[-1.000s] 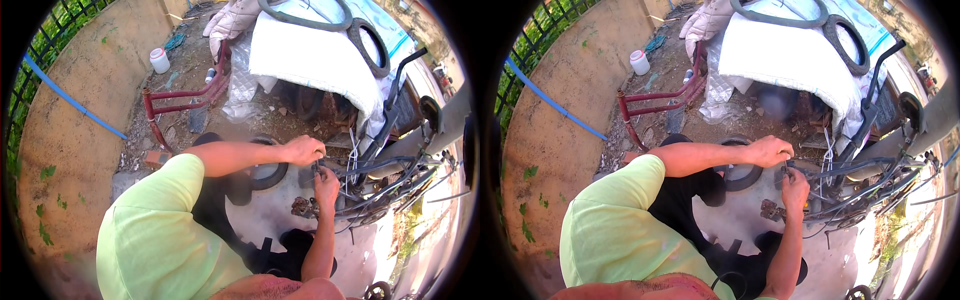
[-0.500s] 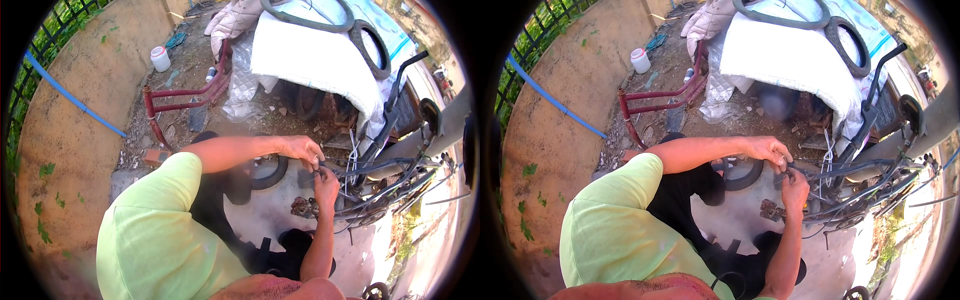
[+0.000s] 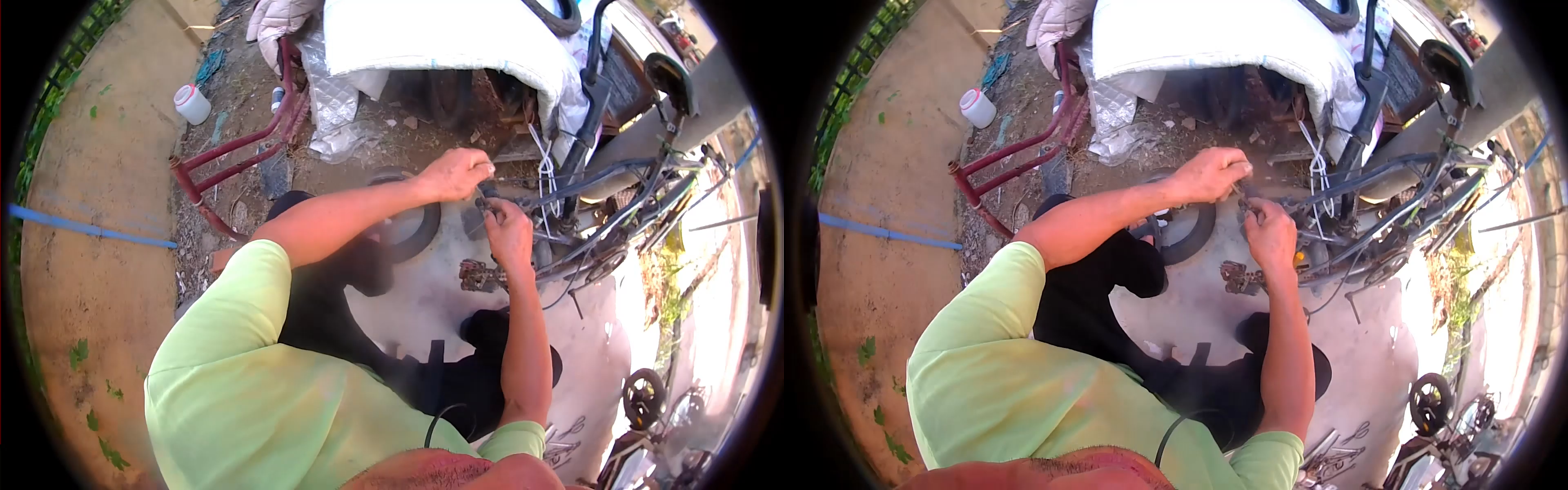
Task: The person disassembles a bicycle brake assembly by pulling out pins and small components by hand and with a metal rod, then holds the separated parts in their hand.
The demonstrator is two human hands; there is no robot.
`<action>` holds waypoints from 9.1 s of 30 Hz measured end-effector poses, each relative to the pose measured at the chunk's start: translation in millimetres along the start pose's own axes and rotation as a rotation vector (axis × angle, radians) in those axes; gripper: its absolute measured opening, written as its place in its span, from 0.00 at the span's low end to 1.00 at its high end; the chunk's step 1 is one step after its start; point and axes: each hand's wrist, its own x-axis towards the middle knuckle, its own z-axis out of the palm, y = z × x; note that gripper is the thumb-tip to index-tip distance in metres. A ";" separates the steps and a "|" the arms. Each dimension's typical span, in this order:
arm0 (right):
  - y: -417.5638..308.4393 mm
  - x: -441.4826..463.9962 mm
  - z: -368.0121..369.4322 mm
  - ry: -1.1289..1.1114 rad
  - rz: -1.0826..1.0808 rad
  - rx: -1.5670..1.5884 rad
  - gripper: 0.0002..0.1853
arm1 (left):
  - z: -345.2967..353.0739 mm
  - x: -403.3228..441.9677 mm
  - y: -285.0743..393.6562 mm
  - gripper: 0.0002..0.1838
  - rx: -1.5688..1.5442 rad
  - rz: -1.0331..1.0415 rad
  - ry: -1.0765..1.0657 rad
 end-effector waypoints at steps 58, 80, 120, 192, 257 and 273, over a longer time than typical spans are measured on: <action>11.3 -2.8 5.4 -0.016 0.049 0.072 0.13 | -45.2 -13.6 -5.3 0.20 -0.201 -0.160 -0.446; 3.9 -2.4 -4.1 -0.035 0.021 0.100 0.12 | -4.5 2.7 13.5 0.24 -0.185 -0.453 0.030; -5.4 3.4 -13.4 -0.133 0.229 0.523 0.17 | 20.9 -7.5 -13.8 0.15 -0.782 -0.819 -0.294; 61.4 -174.3 -182.2 0.168 0.322 1.882 0.16 | 110.6 12.9 -238.8 0.25 0.271 -0.663 -0.418; 44.4 -110.0 -159.0 0.279 0.710 1.614 0.20 | 310.2 -83.0 -304.3 0.11 0.456 -0.178 -0.675; -34.2 -74.8 -54.6 -0.236 0.630 1.608 0.14 | -34.8 -27.3 -37.7 0.07 -0.148 -0.588 -0.455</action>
